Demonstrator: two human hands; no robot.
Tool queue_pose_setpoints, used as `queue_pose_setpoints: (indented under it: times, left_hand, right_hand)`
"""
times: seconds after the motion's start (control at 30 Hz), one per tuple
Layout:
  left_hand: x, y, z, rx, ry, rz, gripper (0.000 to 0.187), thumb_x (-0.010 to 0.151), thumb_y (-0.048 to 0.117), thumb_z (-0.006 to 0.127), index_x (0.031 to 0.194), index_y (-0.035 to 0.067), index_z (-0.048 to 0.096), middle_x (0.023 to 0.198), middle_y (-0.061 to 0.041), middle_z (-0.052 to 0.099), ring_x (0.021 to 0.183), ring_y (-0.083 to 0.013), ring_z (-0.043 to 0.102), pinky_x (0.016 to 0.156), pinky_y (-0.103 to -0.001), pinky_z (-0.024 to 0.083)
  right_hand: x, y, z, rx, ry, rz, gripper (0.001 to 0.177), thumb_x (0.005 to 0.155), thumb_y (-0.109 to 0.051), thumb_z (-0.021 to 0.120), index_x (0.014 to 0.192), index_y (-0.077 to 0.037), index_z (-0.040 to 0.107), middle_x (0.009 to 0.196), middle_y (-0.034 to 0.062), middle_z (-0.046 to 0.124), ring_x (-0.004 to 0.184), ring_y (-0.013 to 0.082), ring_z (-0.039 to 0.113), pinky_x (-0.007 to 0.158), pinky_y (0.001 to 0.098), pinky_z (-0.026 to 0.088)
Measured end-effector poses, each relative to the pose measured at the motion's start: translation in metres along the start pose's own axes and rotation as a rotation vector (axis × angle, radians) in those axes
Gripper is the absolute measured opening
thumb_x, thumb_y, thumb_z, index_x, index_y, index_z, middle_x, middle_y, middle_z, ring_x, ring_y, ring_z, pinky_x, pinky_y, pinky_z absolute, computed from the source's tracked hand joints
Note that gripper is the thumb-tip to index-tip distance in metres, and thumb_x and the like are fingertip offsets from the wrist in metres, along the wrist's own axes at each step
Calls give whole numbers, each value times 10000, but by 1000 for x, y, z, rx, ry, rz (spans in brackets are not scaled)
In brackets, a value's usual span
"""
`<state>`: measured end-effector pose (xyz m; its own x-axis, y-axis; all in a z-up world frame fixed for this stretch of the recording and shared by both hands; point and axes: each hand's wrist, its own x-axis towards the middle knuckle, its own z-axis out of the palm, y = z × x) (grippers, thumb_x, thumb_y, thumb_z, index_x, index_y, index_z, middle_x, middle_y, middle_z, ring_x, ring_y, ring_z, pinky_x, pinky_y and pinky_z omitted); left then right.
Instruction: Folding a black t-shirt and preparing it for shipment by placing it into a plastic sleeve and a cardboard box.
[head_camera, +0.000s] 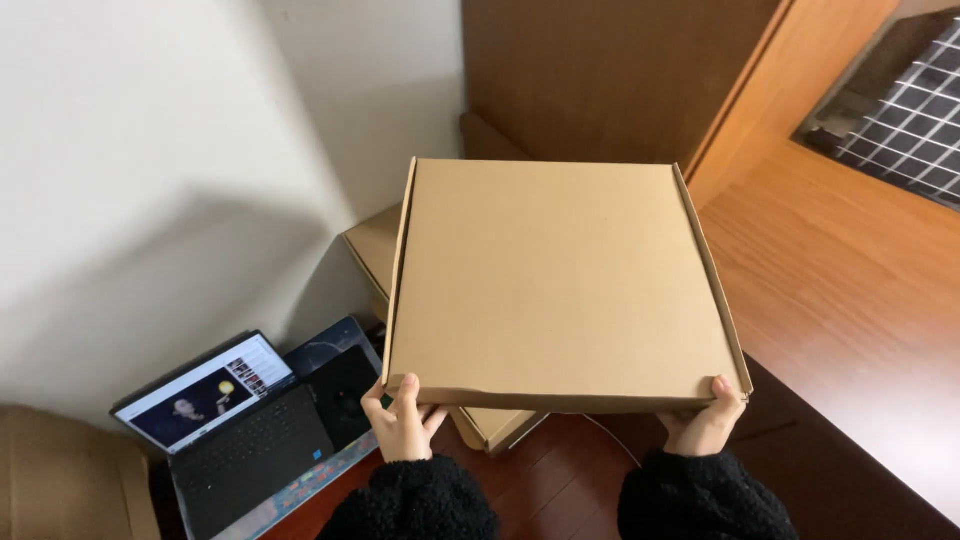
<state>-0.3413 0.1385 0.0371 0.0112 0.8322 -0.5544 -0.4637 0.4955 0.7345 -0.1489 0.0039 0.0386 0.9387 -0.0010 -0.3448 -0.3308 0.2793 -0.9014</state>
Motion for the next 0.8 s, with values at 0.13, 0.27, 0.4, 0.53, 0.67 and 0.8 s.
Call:
queue_pose_setpoints:
  times: [0.13,0.27,0.4,0.53,0.67,0.8]
  left_hand:
    - [-11,-21,15,76,-41,-10,513,742,204,560,1175,121,298,1180,-186,439,985,-322,522,799,-465,494]
    - [-43,-37,38,166,-94,-63,444,778,192,531,1160,125,314,1058,-183,485,877,-296,549,786,-427,510]
    - [-76,-63,62,197,-165,-100,432,773,186,530,1149,96,338,1006,-193,501,864,-267,549,713,-397,533]
    - [-103,-97,84,235,-240,-150,424,766,196,535,1131,102,341,1006,-186,489,911,-280,542,775,-405,523]
    - [-128,-129,104,249,-356,-131,396,773,191,529,1106,93,337,1024,-128,470,918,-287,546,775,-438,522]
    - [-162,-150,130,296,-433,-157,420,770,224,518,1122,96,327,1062,-166,476,925,-322,568,787,-412,516]
  right_hand:
    - [7,-15,-30,6,108,-27,475,674,-422,400,1090,-194,373,1111,45,459,992,217,491,679,388,477]
    - [18,-30,-70,21,196,-62,383,703,-404,392,1017,-185,370,1009,29,440,921,204,491,645,374,473]
    - [23,-57,-109,16,269,-98,293,737,-387,381,910,-157,326,932,19,391,880,187,468,646,365,468]
    - [41,-75,-153,47,379,-162,296,717,-409,397,852,-154,330,967,39,358,916,209,435,633,364,468]
    - [57,-92,-192,119,439,-222,369,711,-424,421,953,-151,361,1007,57,432,950,213,484,645,361,480]
    - [74,-114,-224,198,466,-254,348,695,-424,431,931,-172,385,989,44,468,928,203,516,622,340,477]
